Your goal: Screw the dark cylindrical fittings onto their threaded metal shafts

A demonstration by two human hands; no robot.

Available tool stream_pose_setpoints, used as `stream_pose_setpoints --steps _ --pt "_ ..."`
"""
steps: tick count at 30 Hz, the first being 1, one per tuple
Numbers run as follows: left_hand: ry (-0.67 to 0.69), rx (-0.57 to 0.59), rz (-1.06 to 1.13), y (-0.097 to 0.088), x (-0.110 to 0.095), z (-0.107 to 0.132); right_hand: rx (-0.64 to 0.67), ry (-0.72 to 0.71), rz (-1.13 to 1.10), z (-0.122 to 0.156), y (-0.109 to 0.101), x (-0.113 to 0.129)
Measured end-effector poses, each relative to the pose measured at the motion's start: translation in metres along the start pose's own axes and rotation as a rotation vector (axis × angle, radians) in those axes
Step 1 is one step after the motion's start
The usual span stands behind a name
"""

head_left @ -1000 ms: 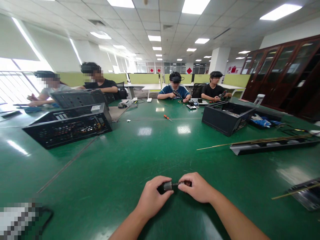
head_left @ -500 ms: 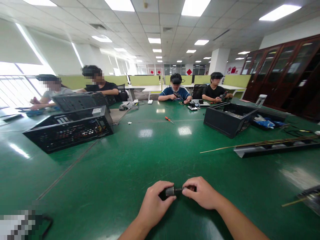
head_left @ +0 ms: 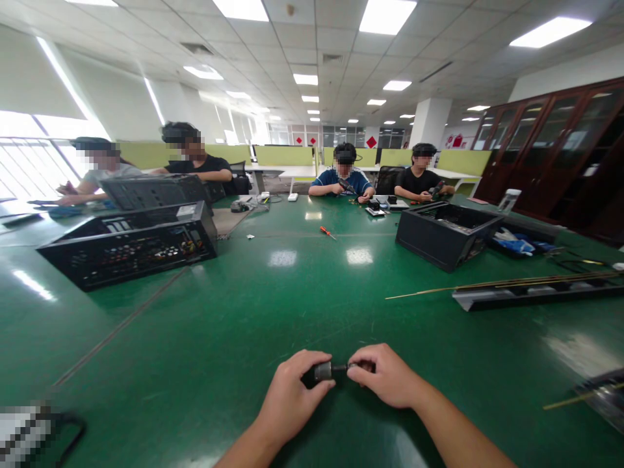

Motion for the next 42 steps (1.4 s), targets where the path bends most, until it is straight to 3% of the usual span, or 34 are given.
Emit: stream_pose_setpoints --steps 42 --pt "-0.001 0.0 0.008 -0.0019 0.0 0.0016 0.008 0.044 -0.031 0.003 -0.0045 -0.0017"
Point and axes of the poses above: each hand's wrist, its own z-axis away from the middle knuckle, its own y-axis out of the palm, x = y × z, the point moved 4 cm from there along -z, towards the middle knuckle, and after that the axes turned 5 degrees about -z, right-handed, at the moved point
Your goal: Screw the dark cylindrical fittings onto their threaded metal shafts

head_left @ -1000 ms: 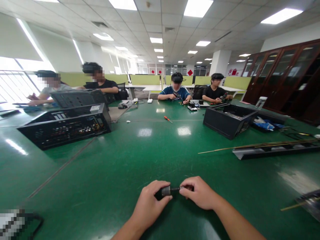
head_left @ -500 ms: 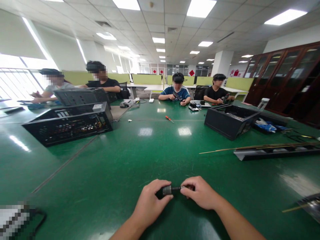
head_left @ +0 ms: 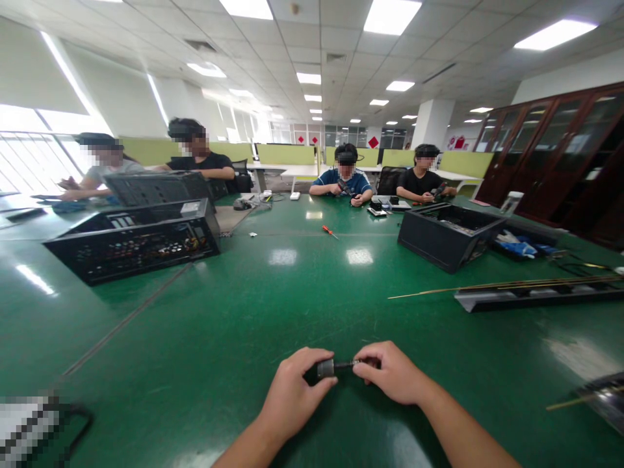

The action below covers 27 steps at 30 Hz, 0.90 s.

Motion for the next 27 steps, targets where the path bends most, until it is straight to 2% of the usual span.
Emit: stream_pose_setpoints --steps 27 --pt "0.03 -0.011 0.001 -0.0007 0.0027 0.0007 0.009 0.008 0.01 0.0019 -0.0047 0.0003"
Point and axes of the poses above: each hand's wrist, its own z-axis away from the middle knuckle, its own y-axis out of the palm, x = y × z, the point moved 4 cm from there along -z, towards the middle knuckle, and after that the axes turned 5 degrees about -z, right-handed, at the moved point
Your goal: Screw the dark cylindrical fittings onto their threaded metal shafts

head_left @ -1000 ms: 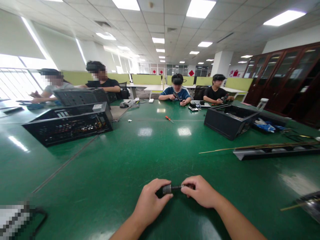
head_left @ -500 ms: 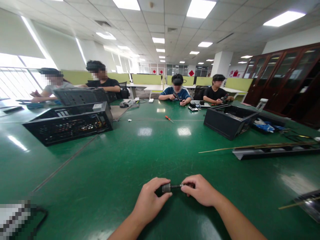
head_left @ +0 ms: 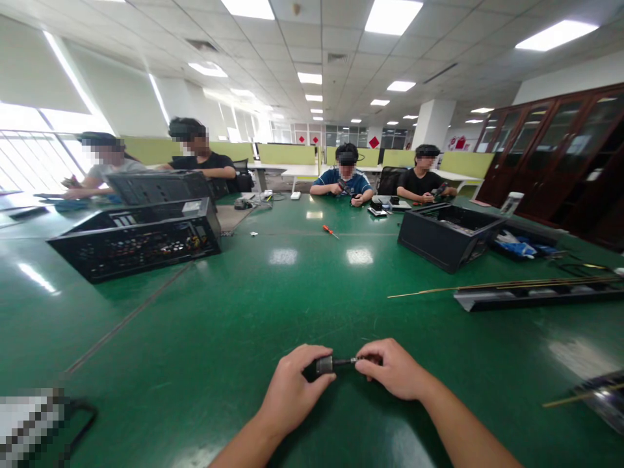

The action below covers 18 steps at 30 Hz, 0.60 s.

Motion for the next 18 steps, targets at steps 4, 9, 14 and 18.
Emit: stream_pose_setpoints --steps 4,9,14,18 --pt "-0.003 -0.007 -0.001 -0.0023 -0.0017 -0.0009 -0.005 0.018 -0.014 0.0005 -0.0023 0.0003" --pt "-0.004 -0.01 0.004 -0.0035 -0.0034 -0.0015 0.001 0.023 -0.009 0.0003 -0.0024 0.0012" --pt "-0.005 -0.014 0.006 -0.0032 -0.0028 -0.0022 0.002 0.026 -0.008 0.0011 -0.0022 0.001" --pt "-0.006 -0.017 0.007 -0.003 -0.0019 -0.0021 0.005 0.03 0.001 0.001 -0.0019 0.0012"
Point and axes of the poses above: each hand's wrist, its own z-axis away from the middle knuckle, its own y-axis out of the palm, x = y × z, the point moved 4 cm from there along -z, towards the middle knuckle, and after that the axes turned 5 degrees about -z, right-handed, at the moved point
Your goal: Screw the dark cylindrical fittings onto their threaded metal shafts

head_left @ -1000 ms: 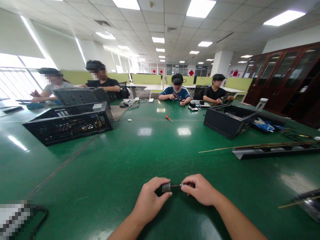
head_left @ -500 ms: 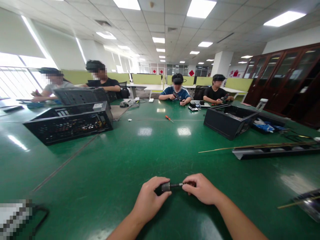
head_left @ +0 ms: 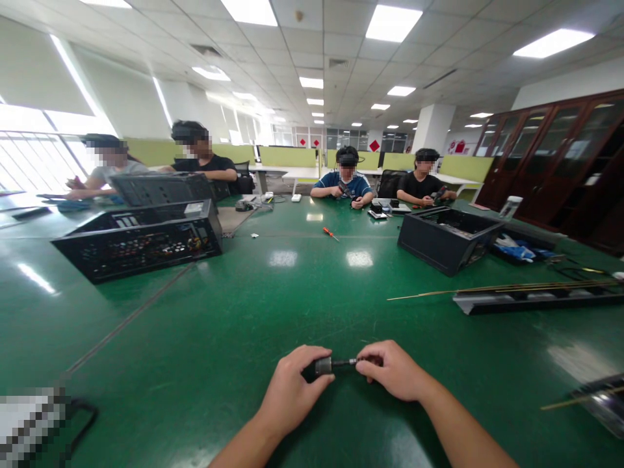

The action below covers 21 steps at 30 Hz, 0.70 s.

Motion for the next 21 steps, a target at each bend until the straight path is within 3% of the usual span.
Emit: stream_pose_setpoints --steps 21 --pt "0.002 -0.022 0.012 -0.0026 0.0009 0.0014 0.015 0.024 -0.07 -0.0001 -0.0032 -0.0062"
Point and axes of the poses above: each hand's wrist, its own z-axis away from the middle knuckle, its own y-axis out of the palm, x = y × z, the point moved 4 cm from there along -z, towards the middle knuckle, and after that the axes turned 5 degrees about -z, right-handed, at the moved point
